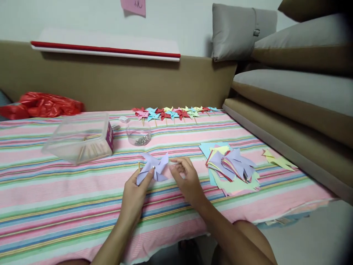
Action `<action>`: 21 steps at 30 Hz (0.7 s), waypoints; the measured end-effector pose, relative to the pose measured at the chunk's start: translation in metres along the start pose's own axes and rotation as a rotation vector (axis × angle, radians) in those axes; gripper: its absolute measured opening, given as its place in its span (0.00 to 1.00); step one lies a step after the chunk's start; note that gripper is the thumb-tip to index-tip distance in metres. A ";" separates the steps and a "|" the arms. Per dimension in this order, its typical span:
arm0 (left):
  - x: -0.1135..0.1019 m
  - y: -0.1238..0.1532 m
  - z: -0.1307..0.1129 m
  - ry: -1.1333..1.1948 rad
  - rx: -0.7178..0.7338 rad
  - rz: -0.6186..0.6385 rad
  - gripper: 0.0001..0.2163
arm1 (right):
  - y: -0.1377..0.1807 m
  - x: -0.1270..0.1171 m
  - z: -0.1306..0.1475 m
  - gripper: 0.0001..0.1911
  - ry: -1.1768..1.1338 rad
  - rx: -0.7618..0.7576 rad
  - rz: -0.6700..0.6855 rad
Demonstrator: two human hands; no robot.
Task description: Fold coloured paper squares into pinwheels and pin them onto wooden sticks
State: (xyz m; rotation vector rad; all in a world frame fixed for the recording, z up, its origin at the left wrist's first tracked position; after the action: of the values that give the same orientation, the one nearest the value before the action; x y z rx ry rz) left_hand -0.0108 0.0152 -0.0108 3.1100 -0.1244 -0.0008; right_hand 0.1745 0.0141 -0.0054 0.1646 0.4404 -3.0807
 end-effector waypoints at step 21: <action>0.023 0.004 -0.002 -0.072 0.119 0.137 0.12 | 0.004 0.035 -0.014 0.20 -0.534 0.235 0.113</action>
State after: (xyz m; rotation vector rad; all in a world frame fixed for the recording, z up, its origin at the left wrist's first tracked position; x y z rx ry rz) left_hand 0.0117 0.0093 -0.0083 3.2137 -0.3515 -0.1058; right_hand 0.1414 0.0139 -0.0237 -0.5923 0.0423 -2.8845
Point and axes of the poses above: each hand's wrist, its own y-axis away from the middle knuckle, its own x-axis out of the palm, z = x × y, the point moved 6 cm from there along -y, towards the middle knuckle, and after that the axes turned 12 degrees about z, right-handed, at the moved point
